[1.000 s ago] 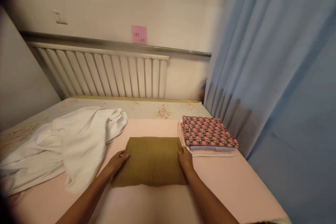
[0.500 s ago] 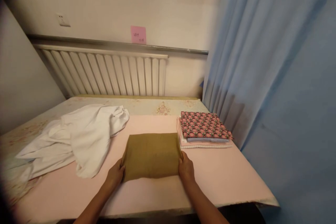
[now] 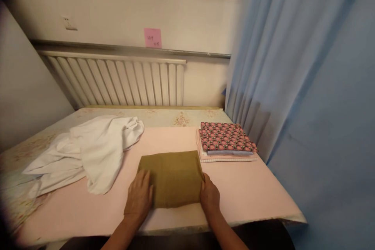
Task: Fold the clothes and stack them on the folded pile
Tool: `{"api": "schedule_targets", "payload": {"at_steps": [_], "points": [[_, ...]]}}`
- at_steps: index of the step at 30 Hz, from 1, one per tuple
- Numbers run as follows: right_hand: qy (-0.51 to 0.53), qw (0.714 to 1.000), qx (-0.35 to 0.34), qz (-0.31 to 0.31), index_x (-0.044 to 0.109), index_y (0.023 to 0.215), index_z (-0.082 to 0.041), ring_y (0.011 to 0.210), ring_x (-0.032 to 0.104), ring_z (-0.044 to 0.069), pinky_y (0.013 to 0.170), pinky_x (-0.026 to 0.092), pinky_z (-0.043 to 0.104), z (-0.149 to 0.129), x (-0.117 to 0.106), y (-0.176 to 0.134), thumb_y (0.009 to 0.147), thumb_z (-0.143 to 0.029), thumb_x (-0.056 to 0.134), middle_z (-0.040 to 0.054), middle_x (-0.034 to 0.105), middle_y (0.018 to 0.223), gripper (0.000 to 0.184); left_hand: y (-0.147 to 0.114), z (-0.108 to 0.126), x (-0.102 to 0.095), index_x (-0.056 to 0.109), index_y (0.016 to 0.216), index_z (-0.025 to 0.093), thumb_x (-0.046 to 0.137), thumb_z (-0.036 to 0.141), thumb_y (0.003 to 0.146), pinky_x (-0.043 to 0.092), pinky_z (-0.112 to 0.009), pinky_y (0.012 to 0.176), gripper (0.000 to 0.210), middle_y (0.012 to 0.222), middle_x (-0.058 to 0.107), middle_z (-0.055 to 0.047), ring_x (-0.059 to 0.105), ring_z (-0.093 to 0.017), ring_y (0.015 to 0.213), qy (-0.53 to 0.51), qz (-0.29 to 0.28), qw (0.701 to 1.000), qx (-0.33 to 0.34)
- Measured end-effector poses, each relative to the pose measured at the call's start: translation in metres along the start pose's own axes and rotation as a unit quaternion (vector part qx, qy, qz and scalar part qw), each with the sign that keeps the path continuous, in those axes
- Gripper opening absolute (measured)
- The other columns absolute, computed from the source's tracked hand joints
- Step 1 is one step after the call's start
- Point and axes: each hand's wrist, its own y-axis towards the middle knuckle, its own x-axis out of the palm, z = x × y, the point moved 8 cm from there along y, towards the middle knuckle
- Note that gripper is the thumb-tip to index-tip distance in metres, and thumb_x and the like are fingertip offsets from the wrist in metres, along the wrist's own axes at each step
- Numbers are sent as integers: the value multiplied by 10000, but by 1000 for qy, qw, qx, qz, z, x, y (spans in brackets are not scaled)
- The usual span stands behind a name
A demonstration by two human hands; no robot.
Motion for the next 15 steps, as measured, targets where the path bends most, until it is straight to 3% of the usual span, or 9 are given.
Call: {"api": "schedule_targets", "payload": {"at_steps": [4, 8, 15], "points": [[15, 1000, 9, 21, 507, 1320, -140, 983, 672, 256, 809, 486, 342, 3, 4, -2, 942, -251, 278, 112, 685, 1154, 456, 21, 42, 36, 448, 1406, 173, 393, 236, 921, 260, -477, 1141, 493, 1541, 345, -94, 269, -272, 1428, 22, -91, 994, 48], [19, 999, 11, 26, 502, 1327, -137, 990, 673, 256, 811, 495, 348, 7, 8, -2, 949, -276, 257, 115, 667, 1196, 472, 19, 45, 71, 388, 1451, 191, 373, 325, 937, 237, -525, 1141, 531, 1536, 349, -77, 265, -282, 1429, 32, -180, 982, 50], [29, 999, 23, 13, 508, 1324, -186, 995, 674, 235, 798, 494, 321, 11, 9, -2, 952, -298, 259, 79, 684, 1170, 461, 13, 37, 77, 347, 1471, 186, 332, 398, 952, 225, -539, 1142, 561, 1541, 339, -76, 257, -288, 1430, 31, -167, 984, 60]]}}
